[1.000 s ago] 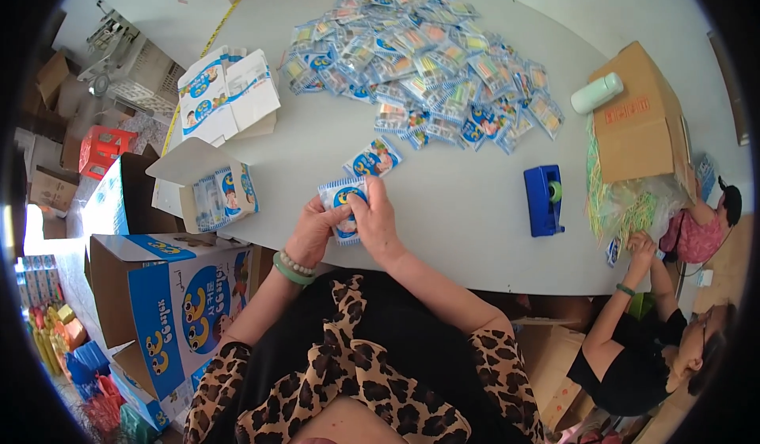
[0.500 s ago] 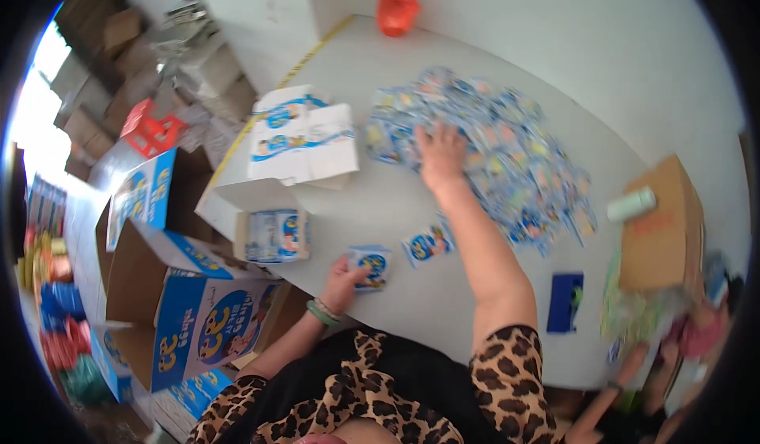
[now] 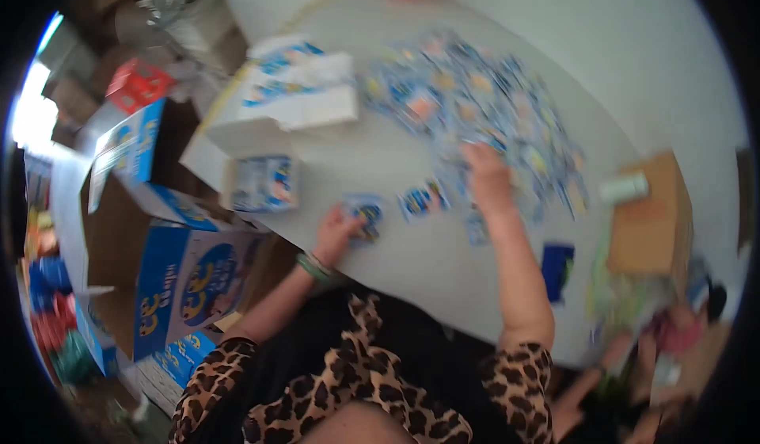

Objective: Assemble small cardboard boxes and pack them with multiple pouches.

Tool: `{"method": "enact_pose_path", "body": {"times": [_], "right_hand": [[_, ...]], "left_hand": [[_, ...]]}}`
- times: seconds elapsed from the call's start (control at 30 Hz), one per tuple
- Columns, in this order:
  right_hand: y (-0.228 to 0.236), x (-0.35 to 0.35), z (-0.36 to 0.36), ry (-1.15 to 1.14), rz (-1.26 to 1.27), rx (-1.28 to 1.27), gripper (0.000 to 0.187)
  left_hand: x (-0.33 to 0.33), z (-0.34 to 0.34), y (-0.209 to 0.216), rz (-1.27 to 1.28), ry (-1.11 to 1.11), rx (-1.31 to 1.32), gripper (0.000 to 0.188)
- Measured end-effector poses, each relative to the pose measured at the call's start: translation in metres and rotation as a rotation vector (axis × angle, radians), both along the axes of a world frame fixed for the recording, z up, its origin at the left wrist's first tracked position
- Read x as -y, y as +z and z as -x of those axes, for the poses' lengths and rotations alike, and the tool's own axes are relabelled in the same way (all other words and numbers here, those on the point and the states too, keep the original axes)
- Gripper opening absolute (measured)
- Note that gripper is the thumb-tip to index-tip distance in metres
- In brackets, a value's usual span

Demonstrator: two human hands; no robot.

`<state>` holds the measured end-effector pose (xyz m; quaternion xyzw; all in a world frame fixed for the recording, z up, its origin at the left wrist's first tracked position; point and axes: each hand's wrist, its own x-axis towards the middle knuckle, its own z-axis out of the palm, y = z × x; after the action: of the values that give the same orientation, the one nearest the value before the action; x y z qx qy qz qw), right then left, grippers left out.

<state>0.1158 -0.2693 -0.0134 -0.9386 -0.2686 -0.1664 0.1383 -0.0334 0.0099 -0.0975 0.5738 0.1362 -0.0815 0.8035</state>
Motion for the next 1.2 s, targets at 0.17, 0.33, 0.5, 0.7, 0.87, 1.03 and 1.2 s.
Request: {"method": "enact_pose_path", "body": {"times": [0.17,0.33,0.5,0.7,0.87,1.03,1.2], "right_hand": [[-0.032,-0.018,0.103,0.054,0.075,0.114,0.032],[-0.025,-0.017,0.163,-0.010,-0.031,-0.080,0.032],[-0.015,0.021,0.188,0.025,-0.329,-0.239,0.032],[-0.022,0.064,0.225,-0.619,-0.221,-0.336,0.040],[-0.015,0.076,0.238,-0.540,-0.090,-0.383,0.052],[-0.014,0.084,0.241,-0.525,-0.390,-0.485,0.052],[-0.010,0.065,0.259,-0.714,-0.157,-0.444,0.045]], "left_hand": [[0.005,-0.007,0.023,0.122,0.020,0.015,0.020],[0.016,-0.002,0.015,0.003,0.059,0.101,0.019],[0.026,0.006,0.018,-0.064,0.132,0.113,0.022],[0.026,0.008,0.016,-0.236,0.172,0.178,0.019],[0.032,0.006,0.018,-0.297,0.180,0.194,0.014],[0.025,0.007,0.012,-0.315,0.153,0.204,0.019],[0.024,0.009,0.013,-0.352,0.136,0.231,0.017]]}}
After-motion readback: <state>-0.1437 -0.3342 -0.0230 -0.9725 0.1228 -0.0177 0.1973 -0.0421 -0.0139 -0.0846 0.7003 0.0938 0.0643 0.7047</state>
